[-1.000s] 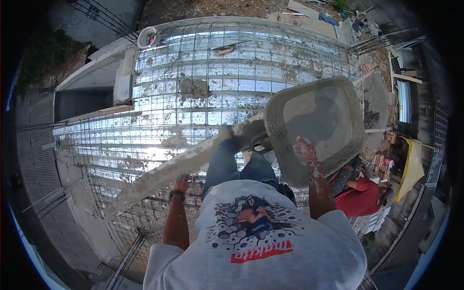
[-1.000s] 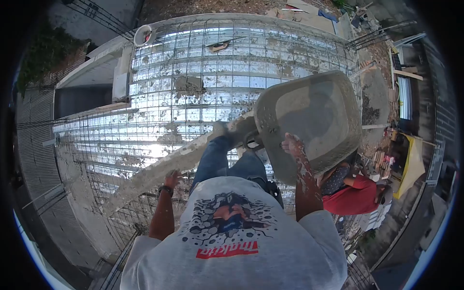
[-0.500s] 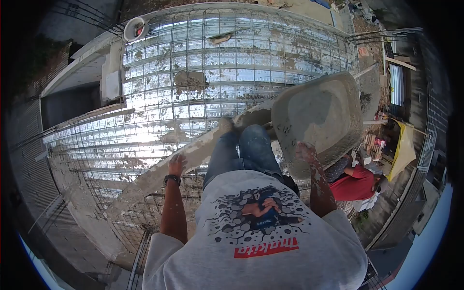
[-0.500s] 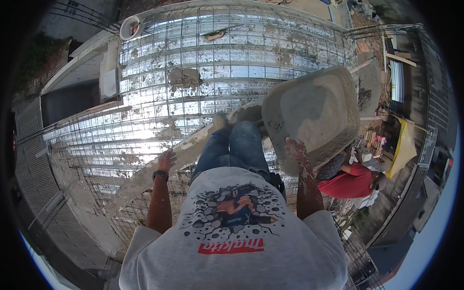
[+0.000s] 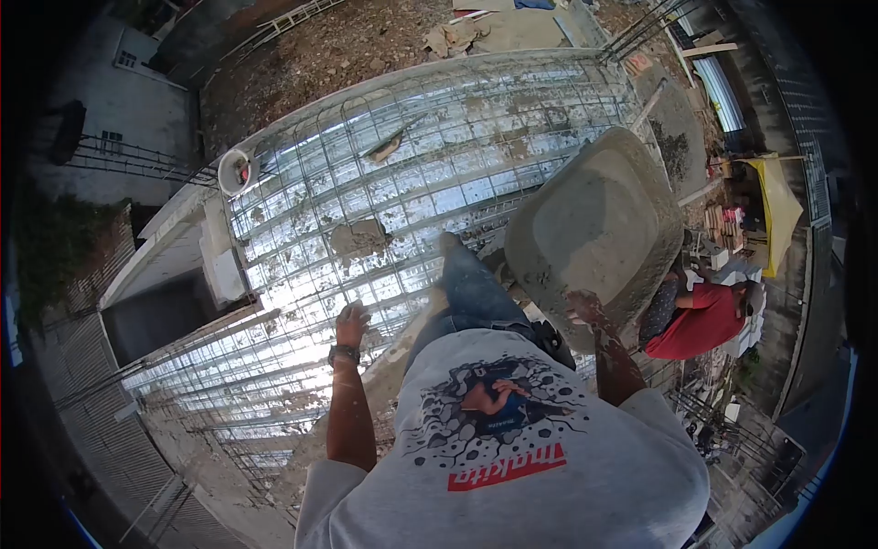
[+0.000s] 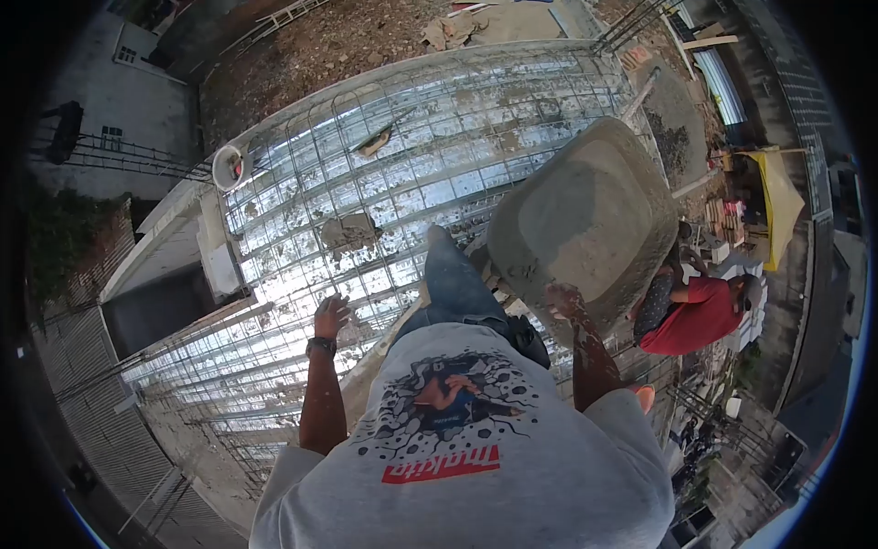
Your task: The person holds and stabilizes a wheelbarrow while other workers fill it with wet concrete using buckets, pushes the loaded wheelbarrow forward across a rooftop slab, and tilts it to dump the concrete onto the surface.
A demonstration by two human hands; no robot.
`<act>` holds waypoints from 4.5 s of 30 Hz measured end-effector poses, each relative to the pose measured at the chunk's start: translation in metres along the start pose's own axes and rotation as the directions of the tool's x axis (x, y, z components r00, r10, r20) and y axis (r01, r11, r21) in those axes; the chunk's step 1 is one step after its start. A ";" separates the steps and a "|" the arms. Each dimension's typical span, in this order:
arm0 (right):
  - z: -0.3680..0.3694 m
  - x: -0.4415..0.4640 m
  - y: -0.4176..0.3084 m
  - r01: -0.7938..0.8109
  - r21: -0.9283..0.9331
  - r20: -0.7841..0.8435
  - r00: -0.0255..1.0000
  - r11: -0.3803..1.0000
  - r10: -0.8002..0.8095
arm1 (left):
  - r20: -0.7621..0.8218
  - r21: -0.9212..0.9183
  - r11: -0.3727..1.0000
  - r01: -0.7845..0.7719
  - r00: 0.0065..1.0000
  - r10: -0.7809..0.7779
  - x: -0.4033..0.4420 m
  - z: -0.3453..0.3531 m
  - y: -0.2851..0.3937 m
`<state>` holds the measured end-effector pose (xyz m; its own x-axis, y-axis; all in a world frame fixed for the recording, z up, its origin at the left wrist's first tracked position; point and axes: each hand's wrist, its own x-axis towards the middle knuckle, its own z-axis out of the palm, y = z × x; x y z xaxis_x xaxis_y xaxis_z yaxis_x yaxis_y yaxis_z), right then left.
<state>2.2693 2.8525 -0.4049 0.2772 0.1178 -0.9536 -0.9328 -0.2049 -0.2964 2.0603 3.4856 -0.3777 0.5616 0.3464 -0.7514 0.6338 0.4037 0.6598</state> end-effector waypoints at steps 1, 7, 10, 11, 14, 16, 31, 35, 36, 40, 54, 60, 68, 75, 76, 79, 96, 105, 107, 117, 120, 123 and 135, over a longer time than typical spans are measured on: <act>-0.016 0.018 0.006 -0.059 0.058 0.009 0.998 0.997 0.058 | -0.003 0.064 0.998 0.028 1.000 -0.028 0.004 0.009 0.024; 0.031 0.014 -0.058 -0.134 -0.140 -0.154 0.982 0.981 0.112 | 0.003 0.126 0.987 0.099 0.995 -0.100 0.081 0.047 0.109; 0.042 0.041 -0.113 -0.202 -0.071 -0.177 0.966 0.977 0.186 | 0.074 0.067 0.990 0.124 0.989 -0.129 0.138 0.065 0.153; 0.040 0.054 -0.123 -0.234 -0.017 -0.149 0.962 0.972 0.229 | 0.007 0.152 0.985 0.085 0.996 -0.087 0.153 0.076 0.170; 0.054 0.081 -0.196 -0.252 -0.044 -0.276 0.933 0.967 0.231 | 0.023 0.174 0.965 0.195 0.979 -0.202 0.216 0.079 0.221; 0.042 0.104 -0.239 -0.090 0.157 -0.118 0.987 0.984 0.109 | -0.024 0.275 0.938 0.212 0.976 -0.214 0.272 0.079 0.245; 0.008 0.087 -0.415 0.102 0.701 -0.434 0.847 0.706 0.308 | 0.128 0.881 0.470 0.050 0.932 -0.338 0.580 0.457 0.570; -0.001 0.108 -0.406 0.015 0.827 -0.309 0.847 0.562 0.433 | 0.284 0.880 0.468 -0.077 0.876 -0.390 0.669 0.650 0.644; -0.001 0.105 -0.421 -0.011 0.833 -0.283 0.851 0.553 0.442 | 0.326 0.872 0.468 -0.145 0.885 -0.333 0.671 0.702 0.658; -0.033 0.124 -0.494 0.057 0.883 -0.272 0.871 0.466 0.409 | 0.611 0.745 0.459 -0.483 0.771 -0.181 0.639 0.921 0.717; -0.307 0.294 -0.650 0.305 0.936 -0.338 0.920 0.178 0.199 | 0.688 0.517 -0.063 -0.854 0.458 -0.563 0.597 1.403 0.652; -0.403 0.210 -0.754 0.532 0.841 -0.537 0.794 0.101 0.284 | 0.672 0.467 -0.138 -0.874 0.452 -0.587 0.578 1.529 0.643; -0.318 0.253 -0.794 0.542 0.806 -0.289 0.710 -0.236 0.642 | 0.416 0.088 -0.213 -0.973 0.231 -0.880 0.552 1.708 0.572; -0.325 0.220 -0.930 0.602 0.485 0.100 0.682 -0.634 0.724 | 0.242 -0.527 -0.253 -0.812 0.141 -0.960 0.455 1.853 0.518; -0.329 0.229 -0.942 0.602 0.480 0.089 0.690 -0.638 0.719 | 0.253 -0.586 -0.244 -0.772 0.112 -0.961 0.431 1.864 0.509; -0.348 0.244 -0.967 0.614 0.445 0.066 0.703 -0.652 0.708 | 0.170 -0.665 -0.157 -0.730 0.056 -0.984 0.399 1.901 0.446; -0.467 0.397 -0.980 0.593 0.392 0.208 0.688 -0.703 0.696 | -0.231 -0.940 0.212 -0.269 0.043 -0.972 0.205 1.722 0.185; -0.530 0.366 -0.935 0.408 0.046 0.254 0.878 -0.912 0.406 | -0.043 -0.917 -0.068 0.394 -0.267 -0.963 0.235 1.777 0.008; -0.545 0.379 -0.940 0.422 -0.116 0.268 0.885 -0.899 0.381 | 0.074 -0.957 -0.121 0.263 -0.183 -0.980 0.204 1.764 -0.003; -0.546 0.382 -0.932 0.388 -0.007 0.303 0.879 -0.922 0.368 | -0.121 -0.725 0.522 0.449 0.664 -0.738 0.175 1.772 -0.087; -0.553 0.361 -0.885 0.077 -0.004 0.260 0.963 -0.997 0.073 | -0.136 -0.794 0.394 0.463 0.497 -0.857 0.109 1.727 -0.074; -0.584 0.360 -0.883 0.370 -0.009 0.268 0.896 -0.929 0.355 | -0.140 -0.836 0.290 0.465 0.331 -0.933 0.042 1.694 -0.078; -0.513 0.263 -0.776 0.244 -0.354 0.269 0.951 -0.903 0.152 | -0.452 -0.532 0.594 0.604 0.390 -0.802 0.010 1.625 -0.185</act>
<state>3.1847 2.5444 -0.4530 0.0600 0.3424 -0.9377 0.9913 -0.1303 0.0158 2.8124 2.0385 -0.4954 -0.5300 0.1944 -0.8254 0.4326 0.8992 -0.0660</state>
